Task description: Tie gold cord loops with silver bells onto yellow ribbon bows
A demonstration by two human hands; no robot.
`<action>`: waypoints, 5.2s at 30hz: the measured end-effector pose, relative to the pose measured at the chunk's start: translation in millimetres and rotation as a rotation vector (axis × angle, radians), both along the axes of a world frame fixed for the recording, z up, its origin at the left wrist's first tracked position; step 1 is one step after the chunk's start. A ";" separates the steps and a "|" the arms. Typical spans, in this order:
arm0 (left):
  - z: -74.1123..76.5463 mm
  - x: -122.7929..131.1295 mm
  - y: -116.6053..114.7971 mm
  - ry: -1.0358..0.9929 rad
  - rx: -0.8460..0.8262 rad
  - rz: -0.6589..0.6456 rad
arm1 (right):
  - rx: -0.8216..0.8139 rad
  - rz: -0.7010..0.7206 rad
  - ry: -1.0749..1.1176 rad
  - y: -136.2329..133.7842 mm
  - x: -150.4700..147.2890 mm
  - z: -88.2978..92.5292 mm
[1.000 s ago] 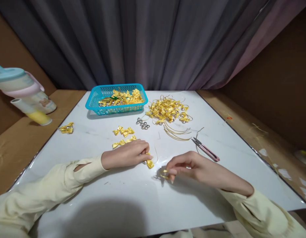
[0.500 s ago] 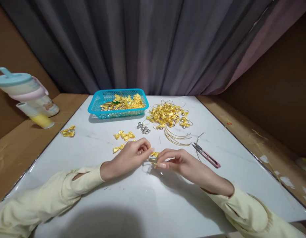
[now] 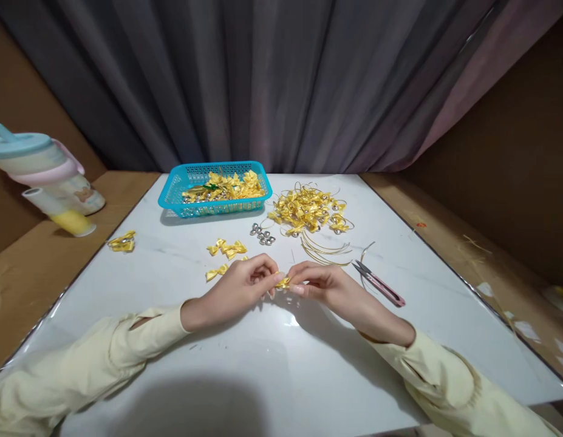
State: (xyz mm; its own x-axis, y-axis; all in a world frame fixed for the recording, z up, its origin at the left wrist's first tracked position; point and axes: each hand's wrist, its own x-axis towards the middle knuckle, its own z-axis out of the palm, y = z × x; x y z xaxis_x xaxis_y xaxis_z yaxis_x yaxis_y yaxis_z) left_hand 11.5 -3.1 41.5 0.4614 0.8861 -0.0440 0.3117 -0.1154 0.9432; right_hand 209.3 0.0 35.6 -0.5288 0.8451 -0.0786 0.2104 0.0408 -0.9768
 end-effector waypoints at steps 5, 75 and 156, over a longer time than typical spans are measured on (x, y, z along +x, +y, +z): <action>-0.9 -1.4 0.3 0.098 0.106 -0.010 | -0.023 -0.007 -0.014 -1.0 -0.3 3.6; -27.7 6.8 -9.2 0.230 0.218 -0.083 | 0.063 -0.107 -0.370 -3.3 -10.3 -2.1; -30.9 -0.6 -7.1 -0.061 -0.029 -0.204 | -0.438 0.126 0.196 9.4 5.7 -2.9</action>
State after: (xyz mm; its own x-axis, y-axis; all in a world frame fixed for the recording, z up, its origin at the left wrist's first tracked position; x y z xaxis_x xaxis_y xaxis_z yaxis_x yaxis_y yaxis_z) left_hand 10.8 -10.2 10.6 0.6339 0.7727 -0.0342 0.2267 -0.1434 0.9634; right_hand 215.0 9.4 32.7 -0.6651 0.6834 -0.3010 0.0408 -0.3692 -0.9285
